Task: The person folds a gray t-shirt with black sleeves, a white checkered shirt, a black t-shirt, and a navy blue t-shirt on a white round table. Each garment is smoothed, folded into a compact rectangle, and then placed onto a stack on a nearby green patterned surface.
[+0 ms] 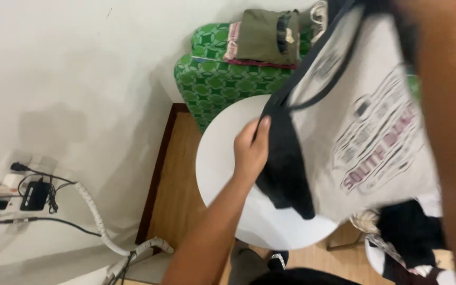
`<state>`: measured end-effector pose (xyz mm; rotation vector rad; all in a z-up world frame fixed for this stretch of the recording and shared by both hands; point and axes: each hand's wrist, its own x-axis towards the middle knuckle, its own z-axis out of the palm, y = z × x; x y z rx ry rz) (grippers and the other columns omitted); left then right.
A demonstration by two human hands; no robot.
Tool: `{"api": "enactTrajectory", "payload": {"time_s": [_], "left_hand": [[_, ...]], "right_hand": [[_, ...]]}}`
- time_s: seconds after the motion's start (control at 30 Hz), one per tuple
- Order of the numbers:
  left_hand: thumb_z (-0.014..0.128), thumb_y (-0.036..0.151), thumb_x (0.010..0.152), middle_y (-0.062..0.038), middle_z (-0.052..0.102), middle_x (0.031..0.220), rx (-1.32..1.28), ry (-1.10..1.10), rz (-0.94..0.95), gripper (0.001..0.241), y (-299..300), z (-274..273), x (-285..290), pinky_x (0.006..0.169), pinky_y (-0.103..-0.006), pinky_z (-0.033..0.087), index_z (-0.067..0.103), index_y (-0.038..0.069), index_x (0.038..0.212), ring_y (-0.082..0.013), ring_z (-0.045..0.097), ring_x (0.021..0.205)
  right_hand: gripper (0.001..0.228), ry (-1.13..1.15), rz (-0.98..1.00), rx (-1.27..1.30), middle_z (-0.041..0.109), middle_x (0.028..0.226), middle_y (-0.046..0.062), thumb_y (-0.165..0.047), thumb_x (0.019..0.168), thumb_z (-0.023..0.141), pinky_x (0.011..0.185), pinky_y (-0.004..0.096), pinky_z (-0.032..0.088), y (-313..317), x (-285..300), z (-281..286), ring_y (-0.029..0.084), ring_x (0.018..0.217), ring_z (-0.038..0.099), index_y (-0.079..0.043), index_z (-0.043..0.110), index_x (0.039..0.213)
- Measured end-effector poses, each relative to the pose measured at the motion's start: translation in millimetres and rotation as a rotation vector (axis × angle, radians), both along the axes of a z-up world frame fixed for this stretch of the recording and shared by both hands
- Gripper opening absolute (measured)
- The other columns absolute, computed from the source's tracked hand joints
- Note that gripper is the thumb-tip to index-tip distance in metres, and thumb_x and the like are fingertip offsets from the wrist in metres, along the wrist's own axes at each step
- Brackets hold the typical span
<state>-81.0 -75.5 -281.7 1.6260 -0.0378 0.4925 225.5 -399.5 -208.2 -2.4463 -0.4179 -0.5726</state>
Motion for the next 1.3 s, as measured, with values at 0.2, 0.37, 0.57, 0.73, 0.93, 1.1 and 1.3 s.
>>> {"api": "enactTrajectory", "payload": {"time_s": [0.2,0.37,0.57,0.73,0.93,1.1,1.3], "left_hand": [[0.064,0.032,0.102,-0.007,0.072,0.089,-0.156,0.424,0.206,0.035,77,-177,-13,0.078,-0.0284,0.052,0.074,-0.001,0.112,-0.0129,0.062,0.082],[0.064,0.034,0.099,-0.005,0.073,0.088,-0.034,0.639,0.361,0.036,146,-279,-24,0.076,-0.0286,0.051,0.074,0.002,0.111,-0.0117,0.064,0.082],[0.064,0.037,0.102,-0.013,0.061,0.070,0.108,0.845,0.358,0.040,197,-320,-46,0.064,-0.0374,0.047,0.071,-0.001,0.093,-0.0178,0.055,0.067],[0.066,0.034,0.102,-0.016,0.058,0.068,0.244,0.946,0.355,0.041,224,-345,-55,0.063,-0.0380,0.047,0.068,-0.004,0.086,-0.0209,0.053,0.066],[0.066,0.017,0.096,-0.023,0.064,0.101,0.905,0.267,0.440,0.035,191,-278,19,0.080,-0.0404,0.049,0.067,-0.008,0.121,-0.0371,0.061,0.090],[0.064,0.004,0.091,-0.008,0.068,0.109,0.571,0.155,-0.411,0.033,104,-288,104,0.094,-0.0447,0.049,0.070,0.005,0.123,-0.0281,0.062,0.102],[0.071,0.013,0.092,-0.005,0.066,0.107,0.776,0.062,-0.440,0.022,20,-312,170,0.098,-0.0456,0.046,0.074,0.012,0.114,-0.0280,0.061,0.106]], "right_hand": [[0.021,0.209,-0.057,0.067,0.074,0.103,0.022,-0.014,0.088,0.065,0.087,0.048,0.055,176,28,-211,0.041,0.095,0.070,-0.008,0.079,0.103],[0.018,0.298,-0.062,0.180,0.071,0.104,0.023,-0.009,0.083,0.068,0.092,0.046,0.053,279,-2,-328,0.042,0.099,0.067,-0.008,0.080,0.096],[0.016,0.212,-0.013,0.258,0.069,0.105,0.020,-0.004,0.083,0.069,0.094,0.045,0.053,358,-23,-395,0.039,0.105,0.065,-0.009,0.079,0.095],[0.020,0.345,0.198,0.240,0.069,0.114,0.014,-0.004,0.085,0.073,0.097,0.043,0.054,378,-46,-393,0.036,0.111,0.065,-0.012,0.078,0.102],[0.046,0.403,0.241,0.413,0.051,0.147,0.017,0.004,0.092,0.065,0.097,0.037,0.056,300,-90,-341,0.036,0.125,0.061,-0.012,0.064,0.135],[0.034,0.292,-0.219,-0.049,0.058,0.125,0.018,-0.002,0.089,0.078,0.094,0.045,0.056,167,-112,-379,0.039,0.109,0.065,-0.009,0.070,0.121],[0.015,0.508,-0.259,0.012,0.066,0.105,0.018,-0.012,0.092,0.080,0.079,0.047,0.054,139,-89,-383,0.039,0.090,0.067,-0.007,0.073,0.104]]}}
